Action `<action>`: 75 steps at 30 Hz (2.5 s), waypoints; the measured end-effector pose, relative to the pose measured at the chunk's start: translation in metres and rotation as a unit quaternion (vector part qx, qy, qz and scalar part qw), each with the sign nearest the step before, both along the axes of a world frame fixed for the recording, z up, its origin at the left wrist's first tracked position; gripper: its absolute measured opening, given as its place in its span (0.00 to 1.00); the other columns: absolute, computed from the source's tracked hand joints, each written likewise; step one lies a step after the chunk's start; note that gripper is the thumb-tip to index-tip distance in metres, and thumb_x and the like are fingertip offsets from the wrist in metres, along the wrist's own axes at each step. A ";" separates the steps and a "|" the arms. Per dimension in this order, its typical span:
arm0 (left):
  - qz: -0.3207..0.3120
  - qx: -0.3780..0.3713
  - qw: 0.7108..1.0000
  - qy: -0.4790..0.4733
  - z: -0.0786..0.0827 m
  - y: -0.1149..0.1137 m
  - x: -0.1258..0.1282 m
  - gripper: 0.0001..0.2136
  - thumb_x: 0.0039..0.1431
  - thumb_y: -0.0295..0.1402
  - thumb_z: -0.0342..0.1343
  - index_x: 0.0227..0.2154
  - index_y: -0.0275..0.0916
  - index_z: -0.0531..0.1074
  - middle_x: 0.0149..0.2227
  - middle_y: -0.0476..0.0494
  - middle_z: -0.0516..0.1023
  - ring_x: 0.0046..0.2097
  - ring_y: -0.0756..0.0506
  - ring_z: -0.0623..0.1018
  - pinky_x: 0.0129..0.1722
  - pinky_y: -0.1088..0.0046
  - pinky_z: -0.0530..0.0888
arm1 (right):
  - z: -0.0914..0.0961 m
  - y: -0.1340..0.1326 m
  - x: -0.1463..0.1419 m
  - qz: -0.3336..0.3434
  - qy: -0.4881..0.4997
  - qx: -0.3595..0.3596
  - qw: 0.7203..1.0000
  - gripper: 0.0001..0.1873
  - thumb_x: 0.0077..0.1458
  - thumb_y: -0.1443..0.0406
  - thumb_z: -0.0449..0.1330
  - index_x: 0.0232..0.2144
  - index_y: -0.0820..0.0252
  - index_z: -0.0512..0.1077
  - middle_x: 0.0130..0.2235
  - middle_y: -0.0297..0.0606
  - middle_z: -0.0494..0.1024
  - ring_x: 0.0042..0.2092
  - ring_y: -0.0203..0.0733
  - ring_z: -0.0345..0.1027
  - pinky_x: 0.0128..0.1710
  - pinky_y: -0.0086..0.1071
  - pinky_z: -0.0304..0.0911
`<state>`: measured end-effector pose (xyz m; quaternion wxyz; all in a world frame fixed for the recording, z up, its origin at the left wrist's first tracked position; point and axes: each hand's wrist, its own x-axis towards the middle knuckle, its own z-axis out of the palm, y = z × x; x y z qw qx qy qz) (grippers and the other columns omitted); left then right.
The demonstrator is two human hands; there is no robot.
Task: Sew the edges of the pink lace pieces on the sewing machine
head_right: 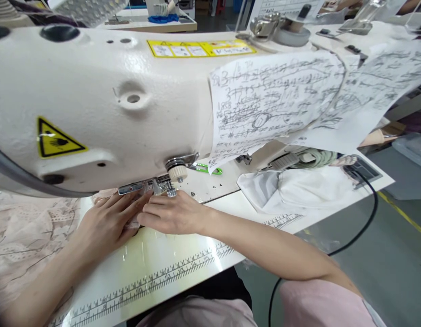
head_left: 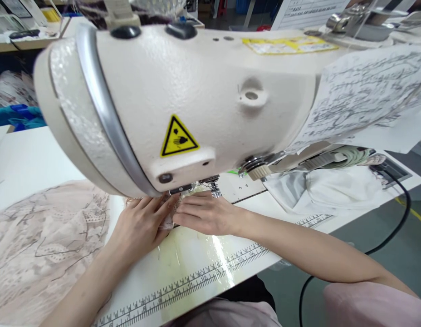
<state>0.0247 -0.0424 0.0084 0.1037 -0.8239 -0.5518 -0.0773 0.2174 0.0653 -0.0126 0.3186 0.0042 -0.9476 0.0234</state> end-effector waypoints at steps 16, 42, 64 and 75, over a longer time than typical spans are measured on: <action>0.002 -0.006 1.000 0.008 -0.001 0.000 0.001 0.21 0.63 0.34 0.47 0.58 0.37 0.67 0.47 0.38 0.79 0.47 0.37 0.77 0.45 0.59 0.69 | 0.011 0.011 0.005 -0.021 -0.043 0.054 0.997 0.12 0.60 0.77 0.51 0.36 0.59 0.69 0.32 0.28 0.75 0.36 0.29 0.67 0.32 0.26 0.61; -0.021 0.035 0.999 -0.015 -0.003 0.002 -0.001 0.18 0.64 0.34 0.50 0.54 0.35 0.69 0.44 0.38 0.80 0.42 0.40 0.78 0.41 0.62 0.72 | 0.024 0.009 0.009 -0.113 -0.028 0.125 0.985 0.11 0.59 0.76 0.53 0.37 0.58 0.72 0.37 0.25 0.79 0.30 0.28 0.62 0.26 0.31 0.51; -0.027 0.074 0.996 -0.051 0.006 0.004 -0.003 0.07 0.65 0.26 0.48 0.38 0.33 0.72 0.40 0.39 0.81 0.40 0.43 0.81 0.41 0.66 0.74 | 0.005 0.006 -0.004 -0.050 0.016 0.086 0.995 0.09 0.59 0.76 0.54 0.32 0.61 0.71 0.33 0.28 0.79 0.37 0.30 0.70 0.34 0.26 0.62; -0.007 0.053 0.998 -0.043 0.004 0.004 -0.002 0.12 0.66 0.26 0.46 0.46 0.30 0.72 0.42 0.36 0.81 0.41 0.41 0.80 0.43 0.63 0.74 | 0.006 0.009 -0.001 -0.067 -0.040 0.087 0.993 0.13 0.58 0.78 0.51 0.37 0.61 0.71 0.37 0.31 0.79 0.36 0.31 0.68 0.34 0.28 0.60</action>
